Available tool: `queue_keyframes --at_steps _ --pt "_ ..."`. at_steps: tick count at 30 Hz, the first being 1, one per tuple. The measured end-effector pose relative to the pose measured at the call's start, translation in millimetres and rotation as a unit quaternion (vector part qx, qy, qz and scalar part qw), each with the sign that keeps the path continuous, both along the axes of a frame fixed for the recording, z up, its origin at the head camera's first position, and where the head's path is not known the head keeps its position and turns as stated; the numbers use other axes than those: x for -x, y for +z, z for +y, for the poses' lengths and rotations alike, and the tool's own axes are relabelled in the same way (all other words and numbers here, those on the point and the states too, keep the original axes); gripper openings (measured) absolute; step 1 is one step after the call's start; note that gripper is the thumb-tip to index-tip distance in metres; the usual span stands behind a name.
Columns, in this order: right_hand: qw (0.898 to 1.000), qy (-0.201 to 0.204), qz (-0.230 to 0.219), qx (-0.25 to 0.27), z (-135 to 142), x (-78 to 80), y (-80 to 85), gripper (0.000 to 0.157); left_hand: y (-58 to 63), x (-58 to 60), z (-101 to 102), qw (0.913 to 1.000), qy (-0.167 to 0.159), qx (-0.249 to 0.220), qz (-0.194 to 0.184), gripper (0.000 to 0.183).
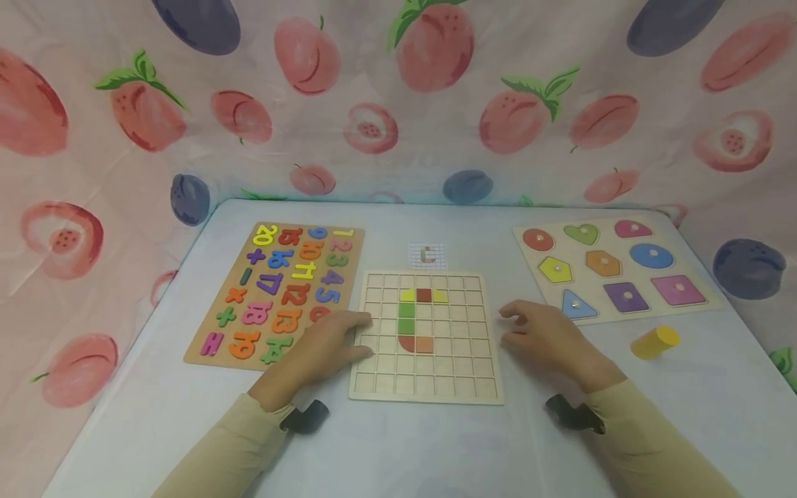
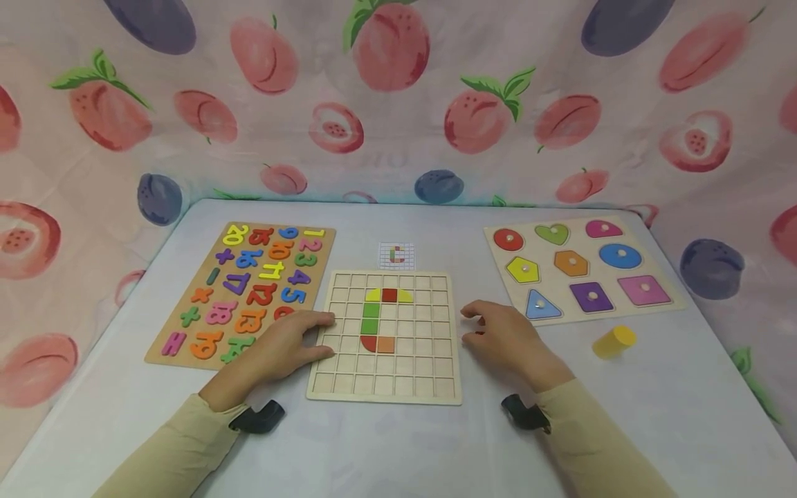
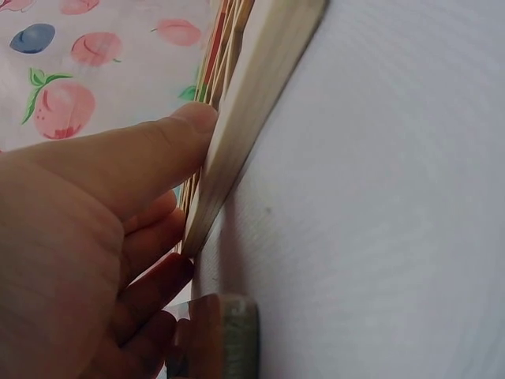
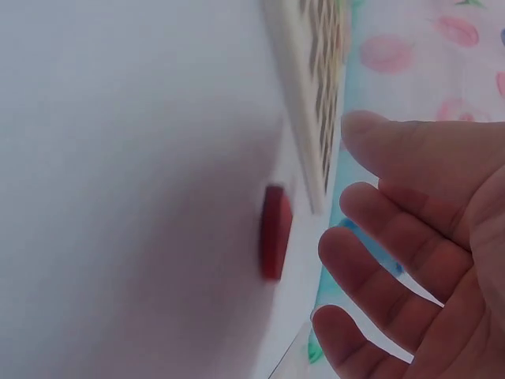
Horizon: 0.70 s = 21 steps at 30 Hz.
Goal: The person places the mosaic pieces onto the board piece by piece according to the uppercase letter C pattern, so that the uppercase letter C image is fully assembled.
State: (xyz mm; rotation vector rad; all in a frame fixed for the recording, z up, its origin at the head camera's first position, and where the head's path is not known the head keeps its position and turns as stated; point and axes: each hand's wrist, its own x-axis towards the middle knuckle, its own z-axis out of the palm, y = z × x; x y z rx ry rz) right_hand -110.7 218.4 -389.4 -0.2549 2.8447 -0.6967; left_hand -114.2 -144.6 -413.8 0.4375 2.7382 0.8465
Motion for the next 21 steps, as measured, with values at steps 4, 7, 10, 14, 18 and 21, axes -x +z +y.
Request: queue_keyframes --at_steps 4,7,10,14,18,21 --pt "1.000 0.000 0.010 0.000 7 -2.9 -1.0 0.040 0.6 -0.2 0 1.0000 -0.001 0.001 0.000 0.055" --pt "1.000 -0.003 0.012 0.001 10 -4.5 -2.5 0.039 0.8 -0.2 1 1.0000 -0.001 0.002 0.001 0.055" --pt "1.000 -0.004 0.015 0.003 13 -6.0 -4.2 0.039 0.8 -0.2 1 1.0000 0.000 0.002 0.000 0.055" --pt "1.000 -0.004 0.020 0.001 16 -6.6 -6.5 0.039 0.6 -0.2 0 1.0000 -0.001 0.001 0.000 0.055" --pt "1.000 -0.006 0.019 0.000 17 -6.8 -7.5 0.038 0.2 -0.2 0 1.0000 -0.003 -0.003 0.003 0.055" --pt "1.000 -0.006 0.016 0.001 18 -6.7 -8.5 0.036 -0.2 -0.2 0 1.0000 -0.004 -0.005 0.005 0.055"
